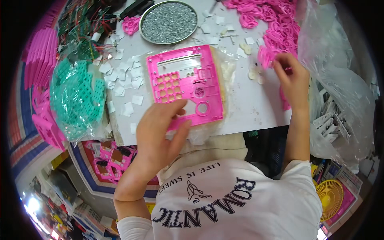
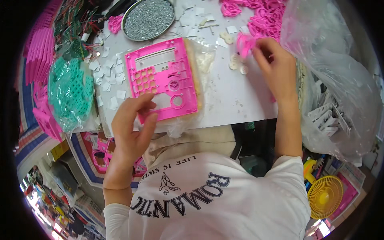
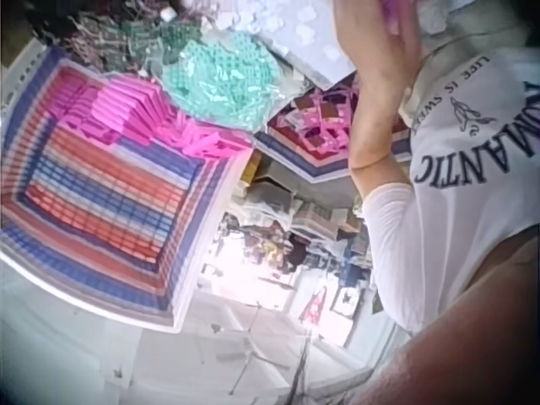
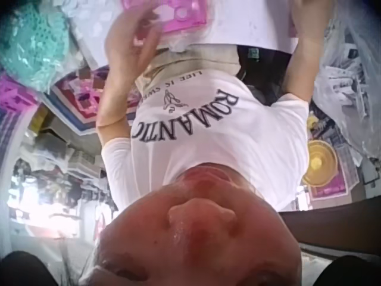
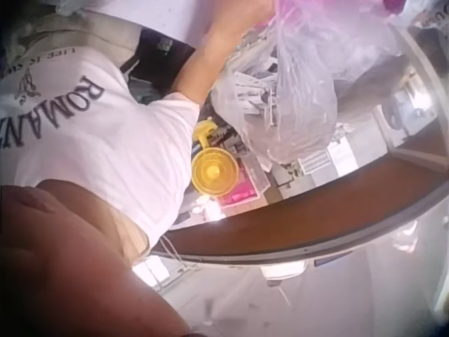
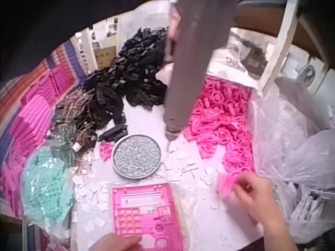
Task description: Assembling toy components and sealing them in pink plastic packaging using an electric screwdriver.
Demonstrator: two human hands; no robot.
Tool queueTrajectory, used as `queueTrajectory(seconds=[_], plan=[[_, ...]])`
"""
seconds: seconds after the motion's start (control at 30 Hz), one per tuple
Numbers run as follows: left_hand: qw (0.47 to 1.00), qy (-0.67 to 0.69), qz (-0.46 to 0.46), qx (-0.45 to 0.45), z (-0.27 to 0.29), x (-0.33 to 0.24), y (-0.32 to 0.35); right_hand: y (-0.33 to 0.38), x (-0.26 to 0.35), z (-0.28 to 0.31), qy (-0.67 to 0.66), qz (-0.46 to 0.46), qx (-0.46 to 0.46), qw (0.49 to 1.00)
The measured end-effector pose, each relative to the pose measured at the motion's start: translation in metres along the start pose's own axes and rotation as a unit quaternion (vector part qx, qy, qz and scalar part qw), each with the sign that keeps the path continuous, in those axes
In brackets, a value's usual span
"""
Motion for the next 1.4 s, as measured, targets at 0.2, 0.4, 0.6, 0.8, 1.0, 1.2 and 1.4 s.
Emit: queueTrajectory(seconds=[0.2, 0.4, 0.6, 0.8, 1.0, 1.2, 1.4], plan=[[0.997, -0.053, -0.055, 0.014, -0.009, 0.006, 0.001, 0.003, 0.008, -0.008, 0.058, 0.055, 0.087, 0.993], [0.997, -0.032, -0.069, 0.014, -0.01, 0.002, 0.0, 0.005, 0.004, -0.028, 0.101, 0.149, 0.051, 0.982], [0.98, -0.177, -0.085, -0.04, -0.009, 0.012, -0.001, 0.017, 0.063, -0.034, -0.053, 0.122, 0.071, 0.989], [0.975, -0.216, -0.049, -0.03, -0.011, 0.018, -0.002, 0.006, 0.11, -0.083, -0.024, 0.311, 0.028, 0.95], [0.979, -0.196, -0.048, -0.041, -0.012, 0.02, -0.001, 0.009, 0.119, -0.095, 0.067, 0.269, 0.055, 0.959], [0.974, -0.193, -0.095, -0.073, 0.0, 0.022, -0.021, 0.017, 0.104, -0.104, 0.033, 0.217, 0.037, 0.975], [0.912, -0.335, -0.138, -0.192, 0.011, 0.072, -0.134, 0.01, 0.103, -0.09, 0.009, 0.215, 0.024, 0.976]])
Point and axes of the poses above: each hand's wrist, its own y-axis away from the middle knuckle, its own z-axis out of the back of the hand, x = y × z, the point moved 1 cm from there along -y, towards the middle knuckle, and after that the axes turned 2 degrees about y, right-handed, at the moved point
